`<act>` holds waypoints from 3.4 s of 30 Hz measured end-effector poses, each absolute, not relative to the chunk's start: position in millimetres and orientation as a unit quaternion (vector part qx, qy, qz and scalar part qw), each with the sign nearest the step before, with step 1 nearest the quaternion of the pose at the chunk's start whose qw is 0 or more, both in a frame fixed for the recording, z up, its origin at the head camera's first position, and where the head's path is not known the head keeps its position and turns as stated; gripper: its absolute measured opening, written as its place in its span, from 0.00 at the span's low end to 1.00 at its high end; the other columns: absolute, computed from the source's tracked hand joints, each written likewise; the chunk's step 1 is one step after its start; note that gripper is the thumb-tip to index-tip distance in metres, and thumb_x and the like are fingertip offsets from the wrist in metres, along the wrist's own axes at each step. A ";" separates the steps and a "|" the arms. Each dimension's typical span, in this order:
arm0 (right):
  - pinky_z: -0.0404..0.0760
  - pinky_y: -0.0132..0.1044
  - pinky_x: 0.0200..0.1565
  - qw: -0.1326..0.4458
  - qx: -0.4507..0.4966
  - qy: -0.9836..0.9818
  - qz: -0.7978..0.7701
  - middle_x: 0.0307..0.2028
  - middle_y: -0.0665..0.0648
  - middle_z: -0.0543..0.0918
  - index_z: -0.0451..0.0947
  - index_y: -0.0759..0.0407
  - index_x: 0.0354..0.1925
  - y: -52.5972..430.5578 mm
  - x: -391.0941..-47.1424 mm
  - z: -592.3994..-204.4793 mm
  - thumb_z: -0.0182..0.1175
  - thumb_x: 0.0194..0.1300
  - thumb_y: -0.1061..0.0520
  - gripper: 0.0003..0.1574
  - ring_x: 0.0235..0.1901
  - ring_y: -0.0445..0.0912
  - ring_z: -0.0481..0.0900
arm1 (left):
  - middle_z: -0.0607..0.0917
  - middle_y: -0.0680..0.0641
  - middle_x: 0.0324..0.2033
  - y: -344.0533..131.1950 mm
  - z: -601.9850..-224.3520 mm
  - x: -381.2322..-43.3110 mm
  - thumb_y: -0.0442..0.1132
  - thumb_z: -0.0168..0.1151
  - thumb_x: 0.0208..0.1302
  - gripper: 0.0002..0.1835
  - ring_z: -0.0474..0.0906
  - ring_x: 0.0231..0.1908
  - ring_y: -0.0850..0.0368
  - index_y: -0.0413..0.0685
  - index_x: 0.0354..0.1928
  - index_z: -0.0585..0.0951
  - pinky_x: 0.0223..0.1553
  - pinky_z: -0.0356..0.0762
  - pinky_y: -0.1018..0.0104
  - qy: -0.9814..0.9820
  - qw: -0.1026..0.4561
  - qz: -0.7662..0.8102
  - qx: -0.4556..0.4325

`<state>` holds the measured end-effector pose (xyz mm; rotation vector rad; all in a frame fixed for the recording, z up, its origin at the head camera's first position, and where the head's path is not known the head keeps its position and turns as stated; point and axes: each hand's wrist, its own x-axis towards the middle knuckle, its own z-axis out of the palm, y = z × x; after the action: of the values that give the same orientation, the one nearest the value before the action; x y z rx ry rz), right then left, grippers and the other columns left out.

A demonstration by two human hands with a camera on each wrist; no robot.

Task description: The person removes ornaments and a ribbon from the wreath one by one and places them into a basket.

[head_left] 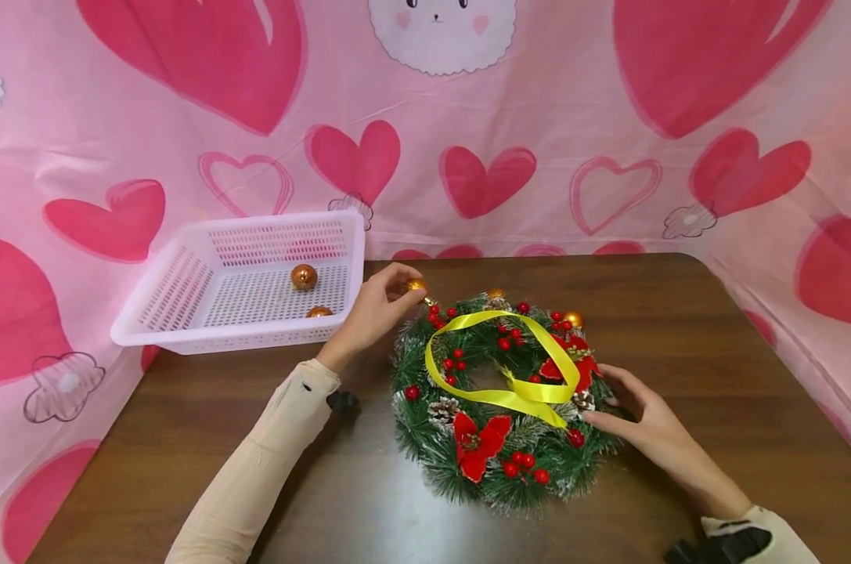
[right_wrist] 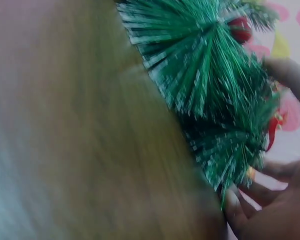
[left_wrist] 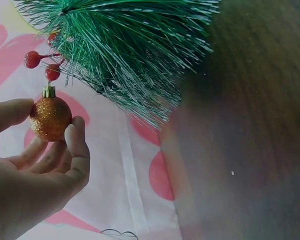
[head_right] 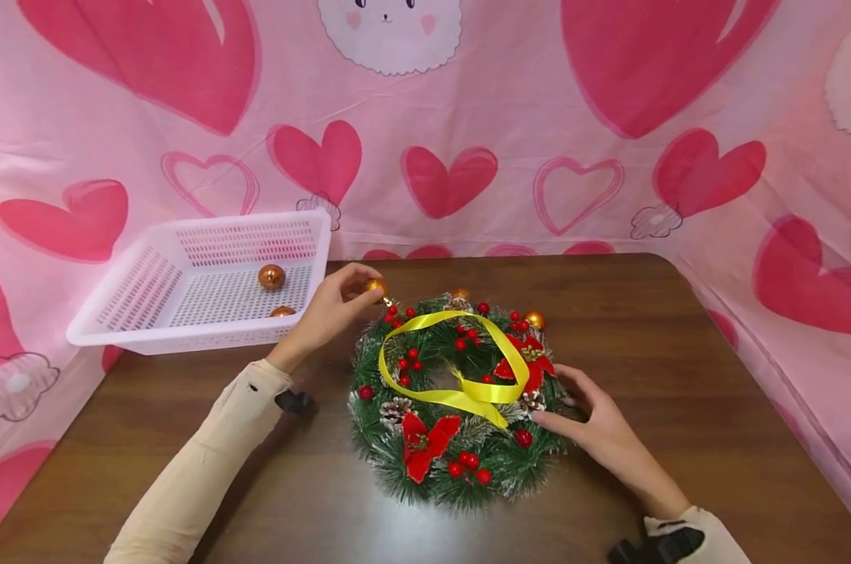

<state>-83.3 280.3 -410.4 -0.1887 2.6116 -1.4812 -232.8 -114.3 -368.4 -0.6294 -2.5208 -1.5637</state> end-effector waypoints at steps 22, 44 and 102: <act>0.75 0.21 0.48 -0.009 -0.087 0.832 -0.548 0.59 0.37 0.74 0.64 0.60 0.72 274.7 -85.5 -419.3 0.62 0.68 0.63 0.37 0.53 0.31 0.74 | 0.84 0.42 0.47 -120.5 -360.0 -230.3 0.37 0.65 0.67 0.15 0.82 0.47 0.49 0.40 0.53 0.78 0.53 0.80 0.53 -0.818 0.026 -0.526 -0.234; 0.57 0.74 0.60 0.039 -0.070 0.881 -0.466 0.74 0.64 0.57 0.57 0.57 0.75 264.2 -77.8 -406.7 0.67 0.65 0.51 0.48 0.71 0.68 0.54 | 0.84 0.46 0.46 -116.1 -354.3 -224.8 0.37 0.66 0.66 0.14 0.83 0.46 0.52 0.45 0.52 0.79 0.53 0.80 0.54 -0.817 0.038 -0.527 -0.230; 0.60 0.74 0.55 0.063 -0.116 0.897 -0.423 0.69 0.72 0.63 0.61 0.63 0.72 274.4 -105.0 -399.3 0.61 0.63 0.65 0.41 0.68 0.72 0.56 | 0.80 0.41 0.50 -236.6 -324.6 -184.6 0.33 0.65 0.66 0.19 0.81 0.47 0.61 0.34 0.57 0.76 0.47 0.78 0.77 -0.808 0.196 -0.543 -0.117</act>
<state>-105.0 274.4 -399.3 -0.3512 2.7093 -1.2778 -184.6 -236.6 -324.6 -0.3277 -2.2647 -1.5212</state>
